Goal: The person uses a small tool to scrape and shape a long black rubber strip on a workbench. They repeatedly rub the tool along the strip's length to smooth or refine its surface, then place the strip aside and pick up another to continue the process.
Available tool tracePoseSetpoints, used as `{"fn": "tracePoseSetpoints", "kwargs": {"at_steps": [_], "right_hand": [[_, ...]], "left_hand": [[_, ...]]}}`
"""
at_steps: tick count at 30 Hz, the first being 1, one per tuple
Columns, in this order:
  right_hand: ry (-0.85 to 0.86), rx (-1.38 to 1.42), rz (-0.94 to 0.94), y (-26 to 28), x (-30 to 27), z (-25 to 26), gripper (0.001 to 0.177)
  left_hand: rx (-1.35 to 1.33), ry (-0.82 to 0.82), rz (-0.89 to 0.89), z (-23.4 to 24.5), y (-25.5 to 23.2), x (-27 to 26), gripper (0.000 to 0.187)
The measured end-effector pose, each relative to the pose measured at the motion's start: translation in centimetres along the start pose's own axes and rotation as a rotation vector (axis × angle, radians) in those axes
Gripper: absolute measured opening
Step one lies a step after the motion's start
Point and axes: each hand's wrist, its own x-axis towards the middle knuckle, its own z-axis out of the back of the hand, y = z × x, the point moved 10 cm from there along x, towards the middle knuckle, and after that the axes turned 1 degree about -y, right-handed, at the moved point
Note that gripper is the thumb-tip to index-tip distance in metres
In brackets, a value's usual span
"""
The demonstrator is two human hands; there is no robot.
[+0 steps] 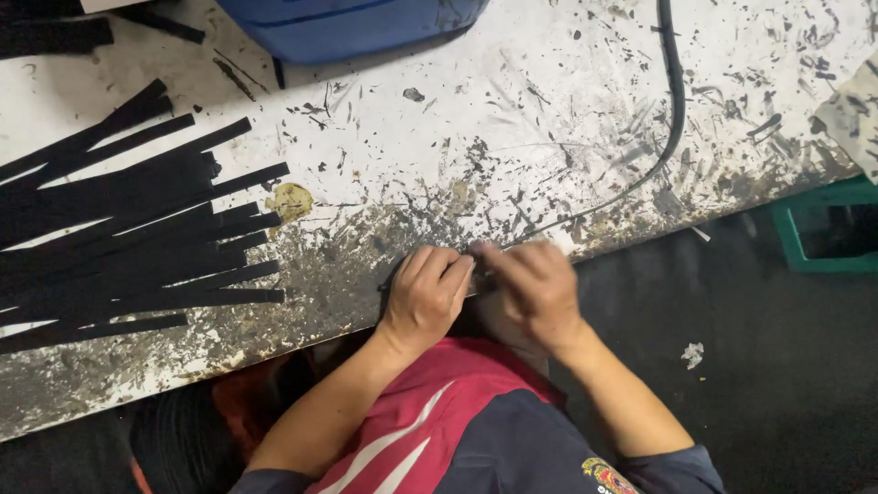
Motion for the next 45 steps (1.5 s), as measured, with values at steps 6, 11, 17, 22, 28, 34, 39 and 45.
{"fn": "tracePoseSetpoints", "kwargs": {"at_steps": [6, 11, 17, 22, 28, 34, 39, 45], "right_hand": [[-0.147, -0.426, 0.023, -2.5, 1.5, 5.4, 0.023], [-0.100, -0.275, 0.053, 1.9, 1.4, 2.1, 0.027], [-0.119, -0.411, 0.051, -0.7, 2.2, 5.2, 0.030], [-0.077, -0.256, -0.007, 0.6, 1.9, 3.4, 0.031], [-0.117, -0.380, -0.044, -3.7, 1.2, 6.0, 0.029], [-0.052, -0.216, -0.074, -2.6, 1.1, 4.2, 0.031], [-0.176, -0.413, -0.168, -8.1, 0.1, 9.9, 0.025], [-0.125, -0.371, -0.116, -5.4, -0.7, 5.2, 0.028]], "left_hand": [[-0.030, 0.016, 0.009, -0.4, 0.1, -0.2, 0.004], [-0.031, 0.015, 0.003, 0.1, -0.1, 0.5, 0.003], [-0.037, 0.023, 0.012, -0.2, 0.1, 0.0, 0.004], [-0.043, 0.027, 0.004, 0.1, -0.1, 0.5, 0.003], [-0.047, 0.051, 0.003, -0.5, 0.2, -0.1, 0.002], [-0.050, 0.064, 0.000, -0.7, 0.2, -0.1, 0.003], [-0.039, 0.057, 0.001, -1.0, 0.3, -0.5, 0.003], [-0.039, 0.059, -0.003, -0.9, 0.3, -0.2, 0.003]]}}
